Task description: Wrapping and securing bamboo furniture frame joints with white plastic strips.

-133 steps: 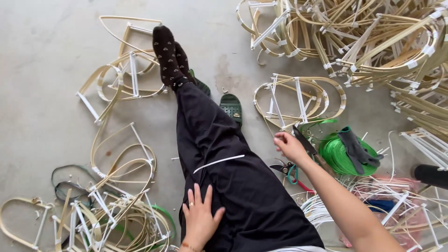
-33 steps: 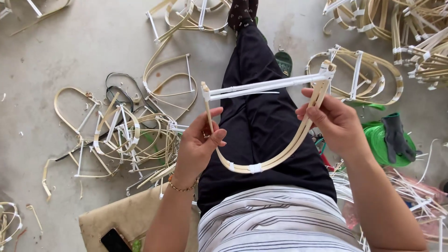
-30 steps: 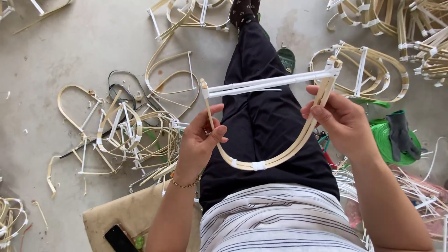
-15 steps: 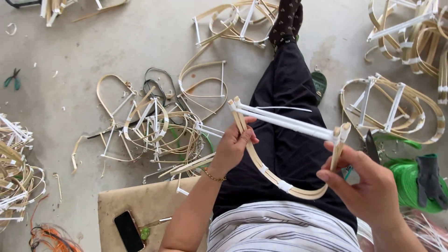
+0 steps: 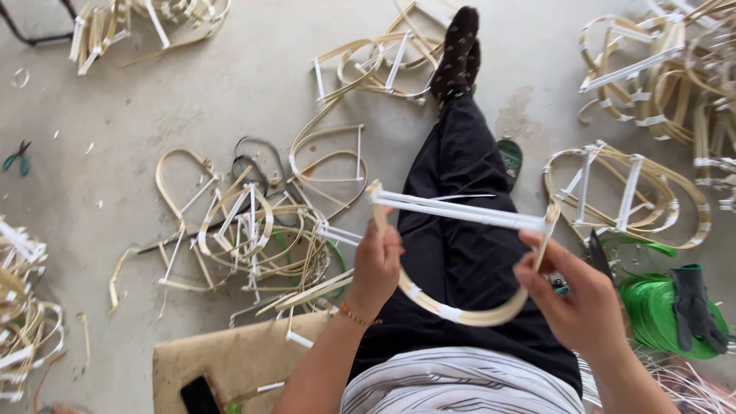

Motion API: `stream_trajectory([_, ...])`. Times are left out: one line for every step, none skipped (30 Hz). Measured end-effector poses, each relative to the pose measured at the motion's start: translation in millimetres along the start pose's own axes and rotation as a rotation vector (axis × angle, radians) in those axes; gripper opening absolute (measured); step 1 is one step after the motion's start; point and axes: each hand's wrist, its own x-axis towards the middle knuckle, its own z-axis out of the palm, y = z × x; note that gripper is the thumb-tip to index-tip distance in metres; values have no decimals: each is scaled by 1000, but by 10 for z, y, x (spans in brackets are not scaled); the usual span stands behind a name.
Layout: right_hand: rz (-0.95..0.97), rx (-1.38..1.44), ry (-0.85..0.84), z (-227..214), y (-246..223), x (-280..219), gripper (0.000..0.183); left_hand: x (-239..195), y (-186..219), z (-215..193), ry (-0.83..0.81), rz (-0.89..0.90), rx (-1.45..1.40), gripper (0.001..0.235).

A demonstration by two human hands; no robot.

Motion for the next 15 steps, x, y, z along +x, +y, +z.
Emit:
stream_trajectory([0,-7,19,63,225,73,54,-75,65,-47,-12,15,-7,39])
stream_trajectory([88,293,-37,112,451,131,49,-131,122,-84,39,151,102,45])
stream_trajectory([169,594,-91,148,685,193,45,-184,173,-118,92,289,207,53])
stream_trajectory([171,584,-65,167,735,200,45,-193,364,-130,74,304,191,53])
stream_trajectory([193,646,-91,188,793,212,43,-199,546,-145,96,416,196,48])
stream_trajectory([219,712,-123,237,846,212,42,-231,718,-191,119,522,201,45])
stream_trajectory([224,706,-102,221,855,205,42,-245,725,-179,103,529,188,45])
stream_trajectory([224,719,-110,224,861,204,40,-272,737,-184,84,496,154,43])
stream_trajectory([225,732,-117,230,863,202,38,-299,747,-196,64,463,120,42])
stream_trajectory([228,734,-108,216,856,201,38,-318,715,-188,55,466,118,42])
stream_trajectory([232,745,-116,207,846,200,36,-335,680,-187,30,409,48,43])
stream_trajectory([235,757,-132,205,835,205,34,-368,645,-192,11,348,-20,44])
stream_trajectory([238,760,-130,177,840,201,34,-360,633,-196,8,347,-18,44])
stream_trajectory([220,748,-136,150,847,209,38,-357,622,-200,5,311,-32,44])
stream_trajectory([203,737,-143,126,851,217,44,-354,609,-207,2,274,-46,45])
